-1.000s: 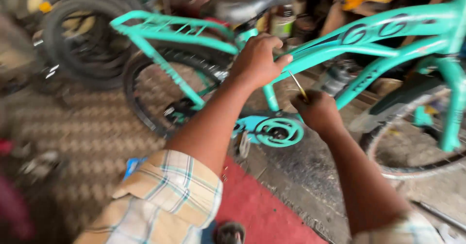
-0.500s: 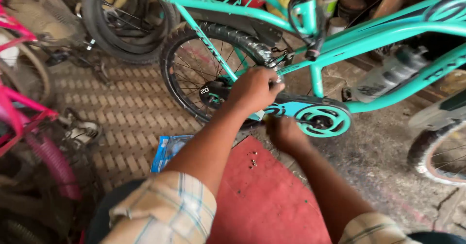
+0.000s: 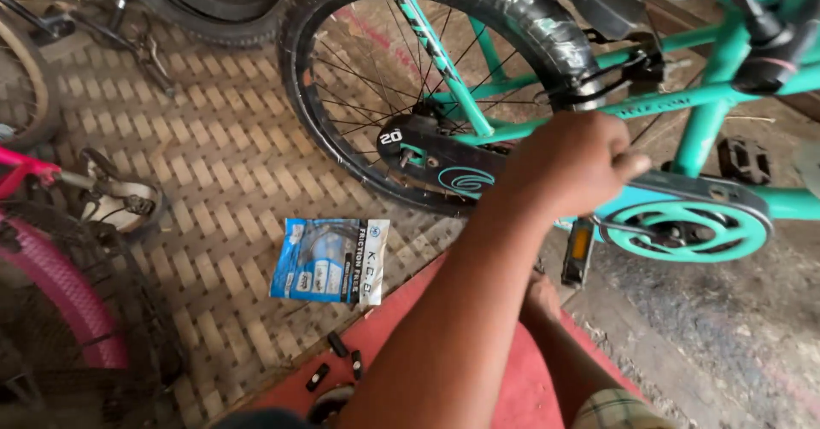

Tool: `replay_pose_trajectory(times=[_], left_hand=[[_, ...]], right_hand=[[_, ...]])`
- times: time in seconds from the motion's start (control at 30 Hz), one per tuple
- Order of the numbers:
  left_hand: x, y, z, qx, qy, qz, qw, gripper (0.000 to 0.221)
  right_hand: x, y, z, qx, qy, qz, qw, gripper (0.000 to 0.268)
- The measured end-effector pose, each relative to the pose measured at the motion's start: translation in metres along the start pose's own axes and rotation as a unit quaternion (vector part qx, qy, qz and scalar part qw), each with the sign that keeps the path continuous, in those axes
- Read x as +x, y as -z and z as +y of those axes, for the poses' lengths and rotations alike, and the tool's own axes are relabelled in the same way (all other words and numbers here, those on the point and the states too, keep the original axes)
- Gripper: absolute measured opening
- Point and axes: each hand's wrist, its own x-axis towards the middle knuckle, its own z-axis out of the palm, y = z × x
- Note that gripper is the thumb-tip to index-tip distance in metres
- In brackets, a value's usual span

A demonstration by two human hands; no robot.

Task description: The person uses a screwdriver and a wrench to assemble and adjust components on a turquoise bicycle, including the chain guard, brake cables, and handlebars. The person handles the bike frame, a water bottle, brake cables, and tools while working in a shop environment.

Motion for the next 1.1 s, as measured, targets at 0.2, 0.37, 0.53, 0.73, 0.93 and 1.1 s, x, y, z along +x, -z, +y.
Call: replay_pose_trajectory(times=[0.2, 0.37, 0.53, 0.73, 0.93, 1.1], left_hand=[[0.003, 0.007, 0.01, 0.035, 0.012, -0.012, 0.999, 0.032], [0.001, 0.021, 0.012, 0.03, 0.013, 0.052, 0.998, 0.031], [-0.013, 0.027, 0.024, 0.051, -0.02, 0.078, 0.995, 0.031], [-0.023, 0.054, 0.062, 0.062, -0.024, 0.077, 0.995, 0.028], [-0.047, 0.075, 0.125, -0.003, -0.124, 0.141, 0.982, 0.026], [-0.095, 0.083, 0.176, 0.035, -0.16, 0.13, 0.978, 0.026]], right_hand=[[0.027, -0.042, -0.019, -0.022, -0.026, -0.029, 0.999, 0.022], [0.053, -0.033, -0.015, -0.025, -0.022, -0.013, 0.999, 0.023], [0.026, -0.031, -0.041, -0.01, 0.015, -0.002, 1.0, 0.024], [-0.044, 0.029, -0.111, 0.082, 0.155, 0.105, 0.979, 0.027], [-0.099, 0.143, -0.127, 0.158, 0.241, 0.246, 0.926, 0.03], [-0.112, 0.26, -0.053, 0.22, 0.168, 0.251, 0.927, 0.034]])
